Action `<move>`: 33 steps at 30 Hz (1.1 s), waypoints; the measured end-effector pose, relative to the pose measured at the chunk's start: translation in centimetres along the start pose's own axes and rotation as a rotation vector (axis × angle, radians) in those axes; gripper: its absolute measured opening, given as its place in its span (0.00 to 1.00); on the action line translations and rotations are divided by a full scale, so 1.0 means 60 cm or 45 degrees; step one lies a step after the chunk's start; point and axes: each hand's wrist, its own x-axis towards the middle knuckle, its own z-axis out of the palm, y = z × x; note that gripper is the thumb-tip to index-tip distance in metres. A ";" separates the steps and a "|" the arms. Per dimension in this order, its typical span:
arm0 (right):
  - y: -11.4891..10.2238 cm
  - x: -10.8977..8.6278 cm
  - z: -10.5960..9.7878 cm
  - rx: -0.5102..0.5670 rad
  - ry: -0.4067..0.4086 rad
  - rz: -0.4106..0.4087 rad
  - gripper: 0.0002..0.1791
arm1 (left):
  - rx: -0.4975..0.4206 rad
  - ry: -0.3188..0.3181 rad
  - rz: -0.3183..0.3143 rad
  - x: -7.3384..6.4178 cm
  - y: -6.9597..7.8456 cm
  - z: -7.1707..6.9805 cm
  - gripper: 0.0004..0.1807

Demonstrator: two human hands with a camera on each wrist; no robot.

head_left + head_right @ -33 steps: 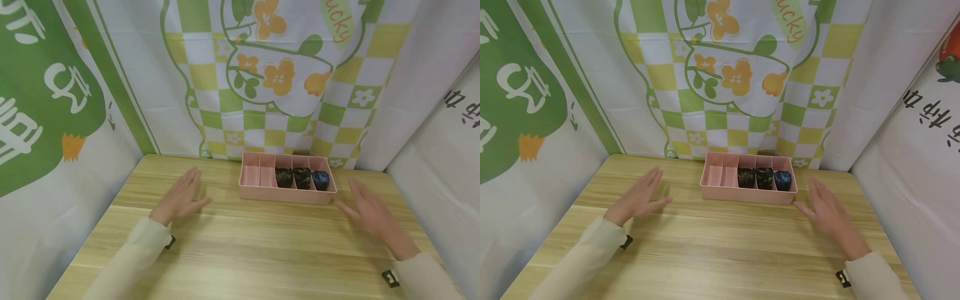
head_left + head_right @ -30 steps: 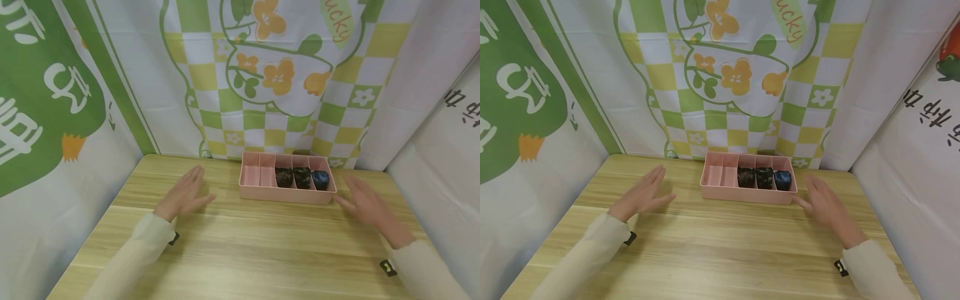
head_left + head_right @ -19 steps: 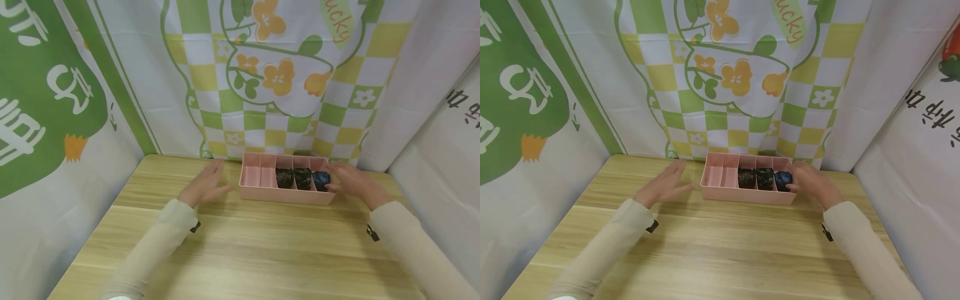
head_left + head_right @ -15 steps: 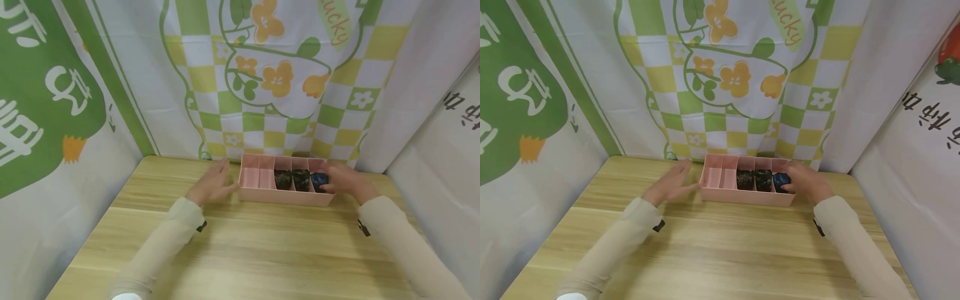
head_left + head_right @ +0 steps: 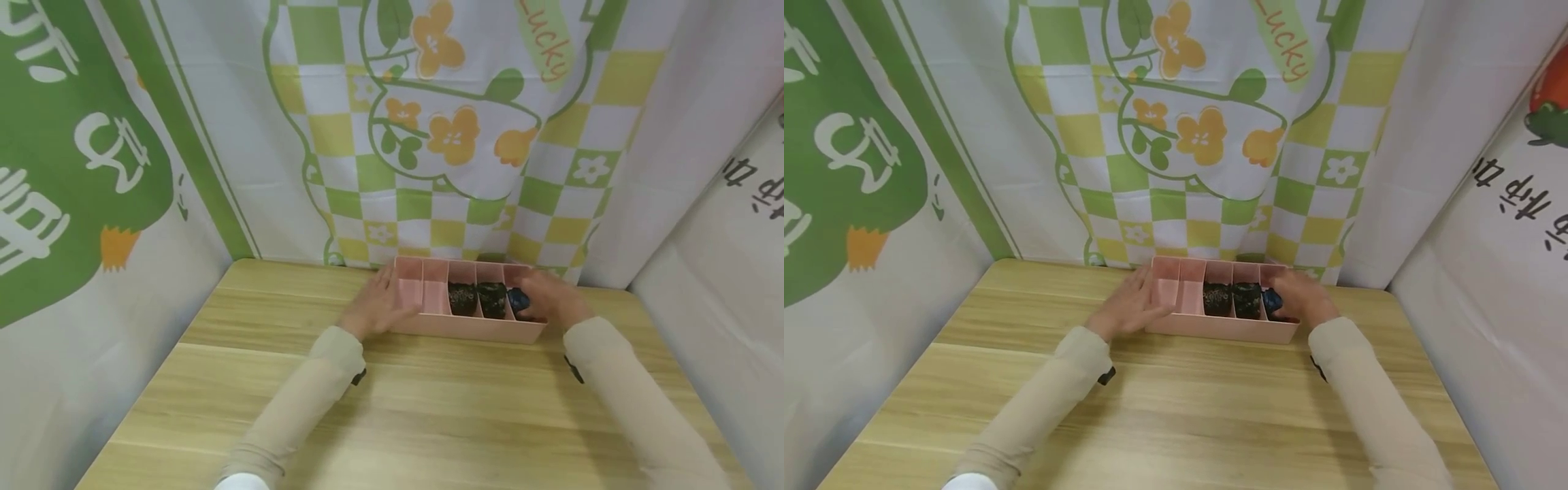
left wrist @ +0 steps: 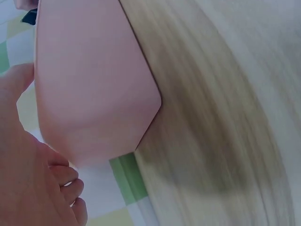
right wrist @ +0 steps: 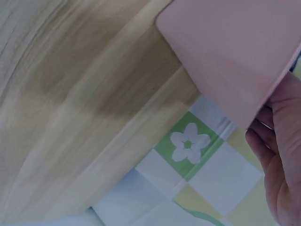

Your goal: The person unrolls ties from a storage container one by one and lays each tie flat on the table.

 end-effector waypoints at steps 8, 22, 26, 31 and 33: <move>-0.002 -0.008 0.025 -0.202 0.099 -0.054 0.31 | 0.012 -0.023 -0.040 -0.006 0.015 0.012 0.59; -0.001 0.001 0.039 -0.130 0.142 -0.011 0.30 | 0.034 -0.028 -0.055 -0.004 0.016 0.014 0.56; 0.004 0.003 0.045 -0.080 0.172 -0.045 0.29 | 0.034 -0.051 -0.064 -0.002 0.020 0.015 0.57; 0.006 0.008 0.049 -0.053 0.206 -0.084 0.25 | 0.047 -0.058 -0.078 -0.003 0.022 0.015 0.57; 0.005 0.010 0.050 -0.050 0.215 -0.092 0.24 | 0.053 -0.054 -0.085 -0.004 0.022 0.015 0.56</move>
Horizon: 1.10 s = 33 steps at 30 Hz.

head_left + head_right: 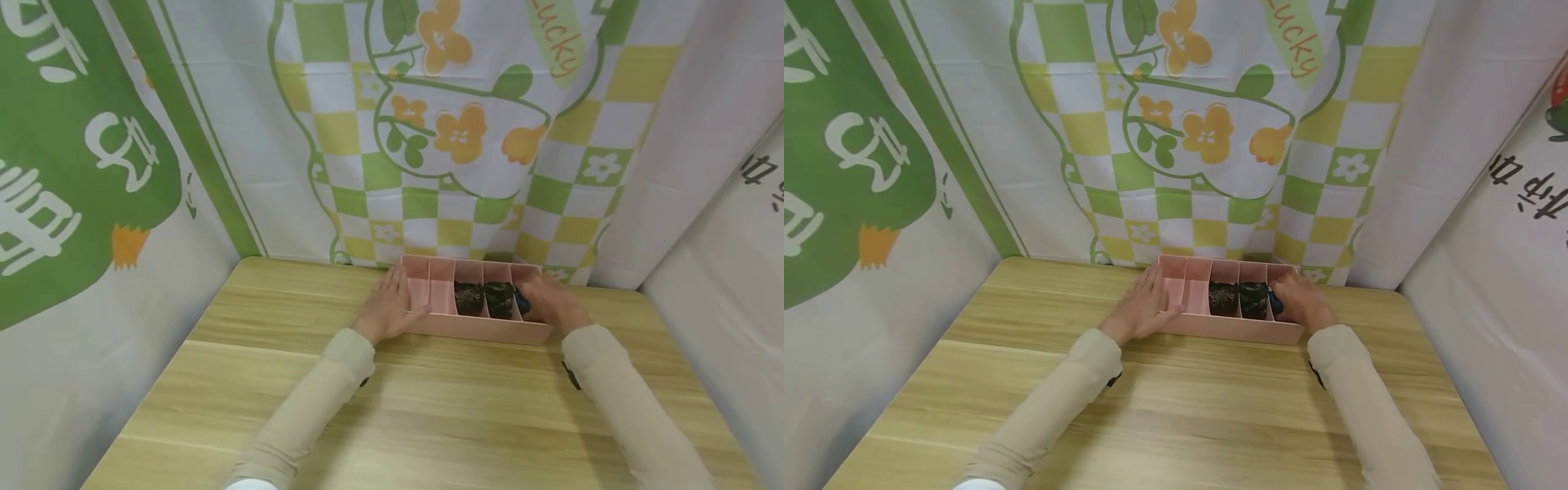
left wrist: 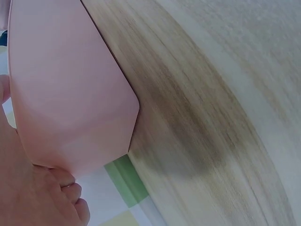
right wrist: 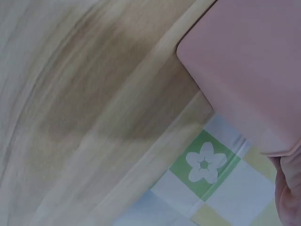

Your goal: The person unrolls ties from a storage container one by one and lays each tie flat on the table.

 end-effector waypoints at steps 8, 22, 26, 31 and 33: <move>-0.004 -0.006 0.000 0.032 0.072 -0.011 0.21 | -0.009 0.026 0.015 -0.001 0.003 0.006 0.55; -0.003 -0.007 -0.015 0.026 0.048 0.082 0.23 | -0.002 0.043 0.042 0.002 0.003 0.005 0.56; -0.002 -0.006 -0.026 0.014 0.057 0.092 0.23 | -0.005 0.043 0.034 0.002 0.003 0.004 0.55; -0.001 -0.006 -0.046 0.044 0.034 0.129 0.26 | 0.010 0.044 0.034 0.003 0.000 0.002 0.56; 0.000 -0.006 -0.053 0.055 0.022 0.145 0.29 | 0.018 0.036 0.028 0.003 0.000 0.001 0.57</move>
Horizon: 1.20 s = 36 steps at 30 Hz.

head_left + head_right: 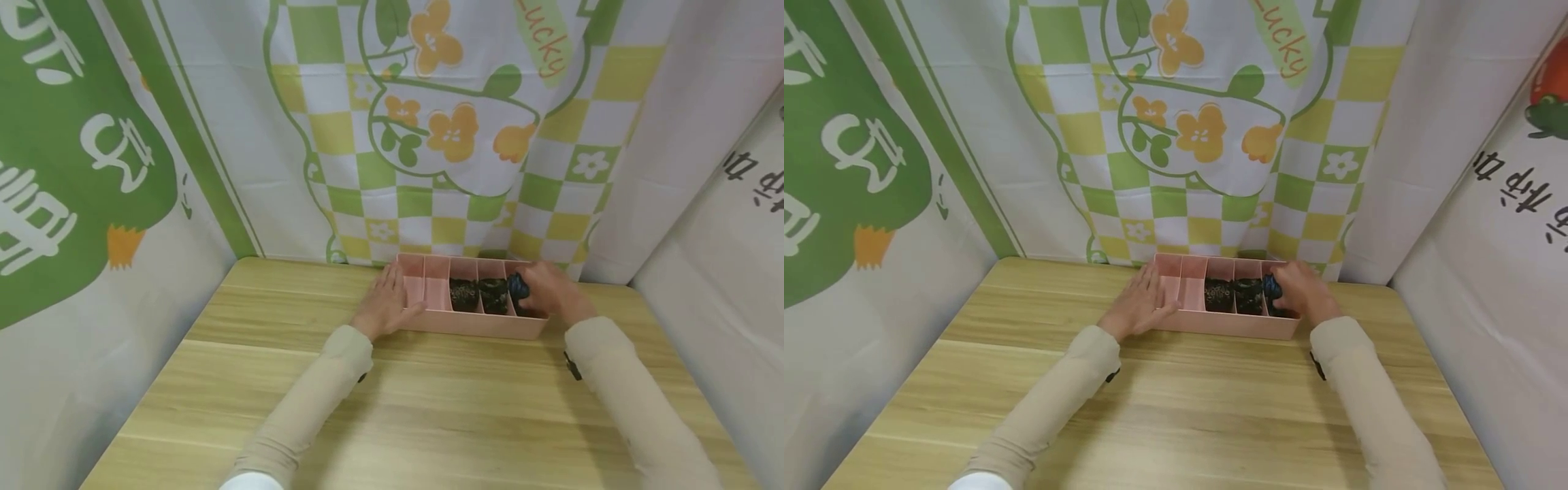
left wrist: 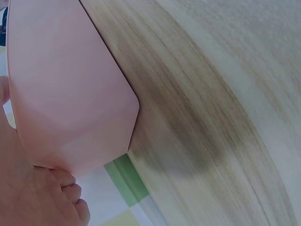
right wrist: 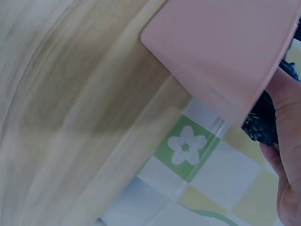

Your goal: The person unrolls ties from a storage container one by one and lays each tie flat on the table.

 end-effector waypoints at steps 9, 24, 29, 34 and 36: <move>-0.002 0.001 -0.040 -0.014 0.011 0.044 0.28 | 0.011 -0.013 -0.019 -0.001 0.001 -0.005 0.56; -0.022 -0.002 -0.113 0.020 -0.039 0.054 0.26 | 0.023 -0.012 -0.027 0.000 -0.003 -0.004 0.56; -0.037 -0.008 -0.140 -0.027 -0.044 0.033 0.29 | 0.016 -0.028 -0.030 -0.003 0.000 -0.002 0.56; -0.057 -0.015 -0.173 -0.040 -0.035 0.004 0.31 | 0.003 -0.025 -0.031 -0.006 0.003 -0.006 0.57; -0.067 -0.019 -0.188 -0.023 -0.036 0.002 0.30 | -0.006 -0.025 -0.029 -0.007 0.004 -0.008 0.57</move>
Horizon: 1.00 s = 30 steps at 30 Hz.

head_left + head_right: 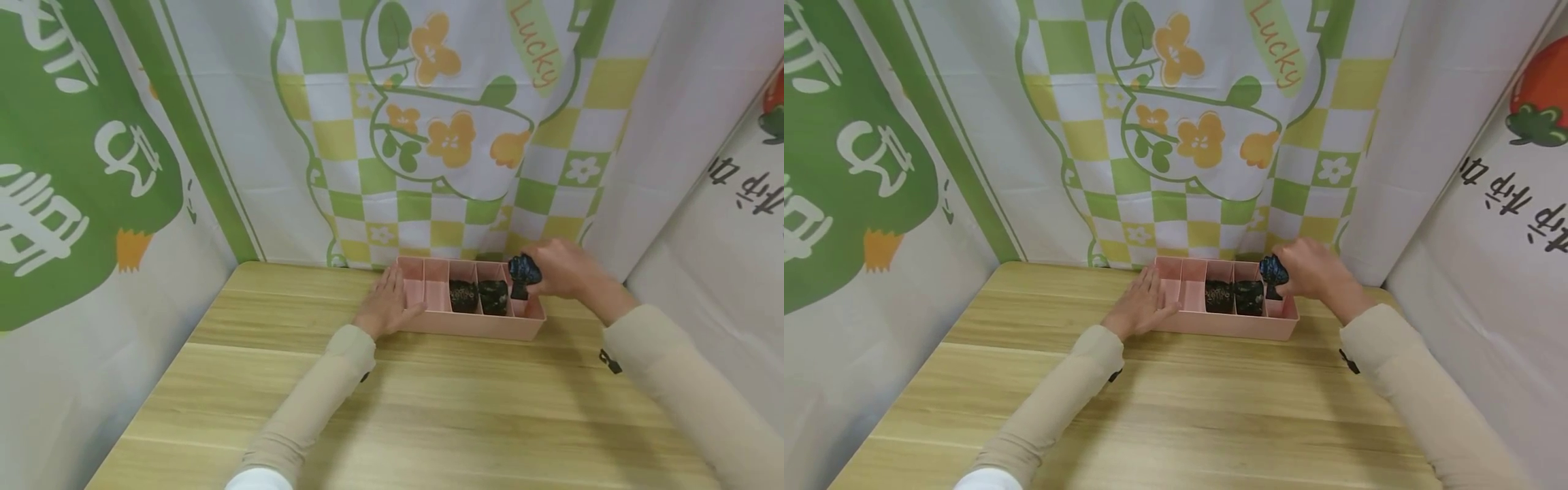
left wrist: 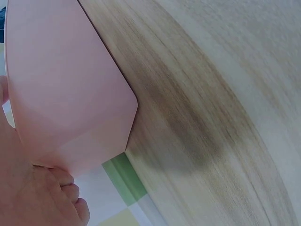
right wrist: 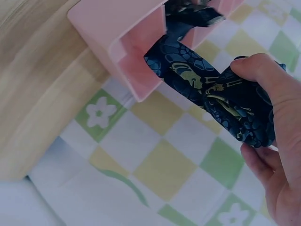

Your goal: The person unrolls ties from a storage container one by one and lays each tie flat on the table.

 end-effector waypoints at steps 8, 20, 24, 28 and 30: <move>-0.031 -0.019 -0.039 0.031 -0.010 -0.002 0.32 | -0.006 0.004 0.006 0.003 -0.002 0.006 0.57; -0.102 -0.045 -0.063 0.154 -0.051 -0.003 0.37 | 0.009 0.016 -0.001 0.005 -0.004 0.004 0.57; -0.127 -0.050 -0.064 0.218 -0.069 0.011 0.38 | -0.016 0.012 0.002 0.003 -0.003 0.003 0.57; -0.149 -0.057 -0.060 0.324 -0.110 0.071 0.36 | -0.031 0.010 0.010 0.003 -0.003 0.002 0.57; -0.159 -0.060 -0.055 0.378 -0.103 0.085 0.35 | -0.026 0.014 0.015 0.003 -0.004 0.001 0.57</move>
